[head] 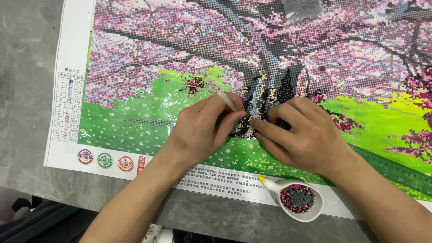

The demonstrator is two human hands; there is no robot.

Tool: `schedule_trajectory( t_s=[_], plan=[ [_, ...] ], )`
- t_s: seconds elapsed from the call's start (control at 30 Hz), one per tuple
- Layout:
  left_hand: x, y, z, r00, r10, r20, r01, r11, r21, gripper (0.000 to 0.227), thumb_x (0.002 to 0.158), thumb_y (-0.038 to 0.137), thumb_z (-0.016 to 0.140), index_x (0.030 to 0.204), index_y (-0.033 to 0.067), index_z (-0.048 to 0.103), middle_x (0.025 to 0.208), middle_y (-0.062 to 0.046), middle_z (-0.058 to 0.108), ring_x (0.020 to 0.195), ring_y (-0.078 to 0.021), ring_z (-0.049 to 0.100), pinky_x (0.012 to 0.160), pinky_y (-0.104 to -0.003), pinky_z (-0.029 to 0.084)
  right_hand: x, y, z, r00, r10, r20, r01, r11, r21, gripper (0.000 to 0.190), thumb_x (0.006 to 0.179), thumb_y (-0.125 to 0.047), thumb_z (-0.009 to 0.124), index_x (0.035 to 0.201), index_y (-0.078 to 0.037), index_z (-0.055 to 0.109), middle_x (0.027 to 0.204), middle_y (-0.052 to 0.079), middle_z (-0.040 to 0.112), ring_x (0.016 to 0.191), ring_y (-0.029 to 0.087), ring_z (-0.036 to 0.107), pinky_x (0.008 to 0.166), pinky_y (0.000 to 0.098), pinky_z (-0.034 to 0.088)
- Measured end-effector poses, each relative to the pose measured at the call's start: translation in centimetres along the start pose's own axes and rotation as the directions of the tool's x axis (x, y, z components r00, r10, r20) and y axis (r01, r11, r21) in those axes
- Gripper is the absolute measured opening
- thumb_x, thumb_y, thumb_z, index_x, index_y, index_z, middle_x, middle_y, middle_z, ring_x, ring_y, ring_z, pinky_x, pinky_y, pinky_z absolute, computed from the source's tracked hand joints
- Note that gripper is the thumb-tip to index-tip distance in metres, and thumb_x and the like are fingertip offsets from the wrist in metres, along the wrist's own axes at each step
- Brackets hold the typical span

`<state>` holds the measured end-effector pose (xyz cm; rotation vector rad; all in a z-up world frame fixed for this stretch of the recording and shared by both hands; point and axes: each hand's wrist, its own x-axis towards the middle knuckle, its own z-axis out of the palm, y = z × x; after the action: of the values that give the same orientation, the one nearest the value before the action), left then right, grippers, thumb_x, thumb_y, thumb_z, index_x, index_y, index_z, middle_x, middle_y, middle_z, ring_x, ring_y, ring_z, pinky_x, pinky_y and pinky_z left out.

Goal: Performing diamond painting by picking up small resin diamonds with a pen tool and placing them on a sticky canvas, using a ruler for alignment.

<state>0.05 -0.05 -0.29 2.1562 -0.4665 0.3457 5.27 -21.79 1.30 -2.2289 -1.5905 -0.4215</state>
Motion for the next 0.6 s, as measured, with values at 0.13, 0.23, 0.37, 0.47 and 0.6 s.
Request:
schedule_trajectory(
  t_s=[0.13,0.23,0.37,0.47,0.6],
  plan=[
    [-0.12,-0.16,0.09,1.0,-0.005,0.004,0.005,1.0,0.005,0.01,0.098,0.01,0.06,0.103,0.0031,0.056,0.094,-0.006,0.068,0.078,-0.0179,0.069,0.065,-0.028,0.055,-0.06,0.02,0.04,1.0,-0.002,0.001,0.002,1.0,0.007,0.013,0.093,-0.02,0.07,0.102,-0.009,0.069,0.084,0.009,0.056,0.069,0.023,0.048,0.058,0.0331,0.04],
    [-0.19,-0.2,0.09,1.0,-0.021,0.01,0.021,1.0,0.009,0.011,0.098,0.011,0.06,0.103,0.0039,0.056,0.095,-0.005,0.069,0.077,-0.0175,0.068,0.063,-0.028,0.054,-0.09,0.0,0.08,1.0,0.0,0.001,0.0,1.0,0.009,0.014,0.094,-0.02,0.07,0.102,-0.009,0.069,0.084,0.009,0.056,0.069,0.023,0.047,0.058,0.0329,0.04],
    [-0.18,-0.16,0.03,1.0,0.026,0.005,-0.026,1.0,0.011,0.01,0.098,0.011,0.061,0.103,0.0033,0.056,0.094,-0.008,0.07,0.079,-0.0198,0.07,0.066,-0.028,0.055,-0.05,-0.12,0.0,1.0,0.015,0.0,-0.015,1.0,0.019,0.013,0.094,-0.019,0.069,0.101,-0.008,0.069,0.084,0.009,0.055,0.068,0.023,0.046,0.057,0.0334,0.039],
    [-0.28,-0.31,0.18,1.0,0.031,0.003,-0.031,1.0,0.006,0.012,0.097,0.01,0.061,0.103,0.0015,0.057,0.094,-0.009,0.069,0.078,-0.0199,0.07,0.065,-0.027,0.056,-0.11,0.02,0.07,1.0,-0.002,0.001,0.002,1.0,0.011,0.013,0.094,-0.02,0.068,0.102,-0.009,0.069,0.085,0.009,0.056,0.069,0.023,0.048,0.058,0.0333,0.04],
    [-0.31,-0.24,0.17,1.0,0.013,0.009,-0.013,1.0,0.006,0.011,0.097,0.011,0.061,0.102,0.003,0.056,0.094,-0.008,0.069,0.078,-0.0204,0.069,0.066,-0.029,0.054,-0.05,-0.02,0.03,1.0,0.001,-0.007,-0.001,1.0,0.022,0.013,0.094,-0.02,0.067,0.101,-0.009,0.069,0.085,0.009,0.055,0.068,0.024,0.047,0.059,0.0341,0.04]
  ],
)
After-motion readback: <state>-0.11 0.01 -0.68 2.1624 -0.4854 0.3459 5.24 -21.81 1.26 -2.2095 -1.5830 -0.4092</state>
